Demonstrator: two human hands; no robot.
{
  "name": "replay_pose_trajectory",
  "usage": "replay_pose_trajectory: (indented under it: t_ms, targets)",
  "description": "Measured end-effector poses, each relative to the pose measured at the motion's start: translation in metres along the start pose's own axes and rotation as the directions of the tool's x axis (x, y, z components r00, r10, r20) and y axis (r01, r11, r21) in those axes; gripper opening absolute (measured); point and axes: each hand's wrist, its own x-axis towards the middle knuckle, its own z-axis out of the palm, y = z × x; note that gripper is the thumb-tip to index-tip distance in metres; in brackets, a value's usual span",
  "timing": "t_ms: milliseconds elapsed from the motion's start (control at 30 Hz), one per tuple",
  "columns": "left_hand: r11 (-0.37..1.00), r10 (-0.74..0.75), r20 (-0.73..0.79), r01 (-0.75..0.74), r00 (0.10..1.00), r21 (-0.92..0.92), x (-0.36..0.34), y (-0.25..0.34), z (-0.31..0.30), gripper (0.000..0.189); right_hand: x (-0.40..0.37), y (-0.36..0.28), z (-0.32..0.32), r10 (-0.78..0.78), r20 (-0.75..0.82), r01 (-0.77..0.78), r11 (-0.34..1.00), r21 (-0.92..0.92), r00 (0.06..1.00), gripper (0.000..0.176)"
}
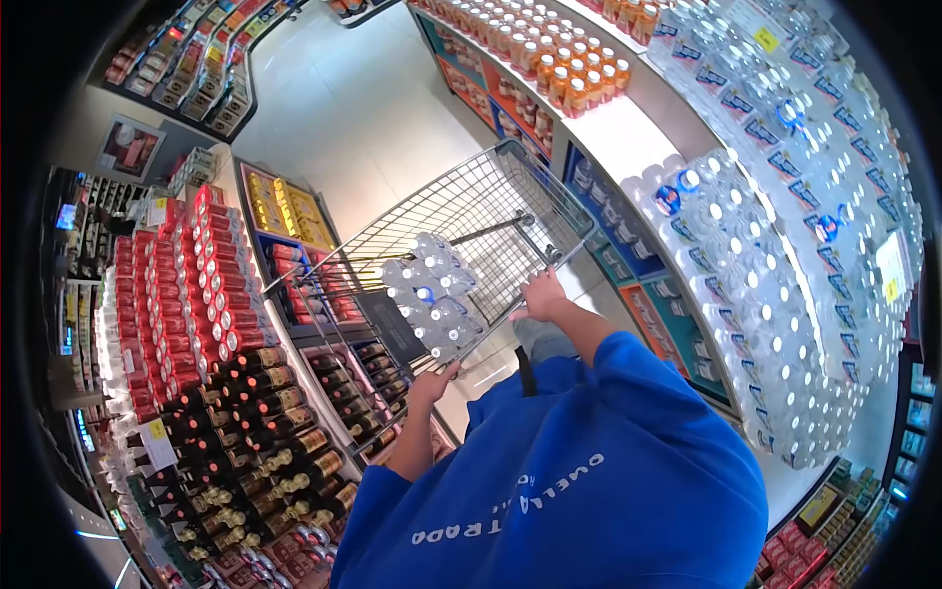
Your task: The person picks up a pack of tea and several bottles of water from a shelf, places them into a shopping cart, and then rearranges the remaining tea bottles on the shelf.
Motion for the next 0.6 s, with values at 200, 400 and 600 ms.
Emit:
replay_pose_trajectory:
  t_ms: [200, 400, 600]
  targets:
    - [0.997, 0.011, -0.053, -0.006, 0.999, 0.079, -0.051, -0.002, 0.050, 0.109, -0.075, -0.027, 0.031, 0.196, -0.077, -0.198, 0.980, -0.020, 0.978, 0.095]
    - [0.998, 0.016, -0.042, -0.013, 0.999, 0.069, -0.087, -0.007, 0.086, 0.113, -0.116, -0.034, 0.051, 0.248, 0.163, -0.232, 0.966, -0.112, 0.955, 0.084]
    - [0.992, -0.010, -0.093, 0.022, 0.996, 0.121, -0.127, 0.000, 0.107, 0.110, -0.135, -0.028, 0.063, 0.203, 0.268, -0.164, 0.973, -0.161, 0.942, 0.089]
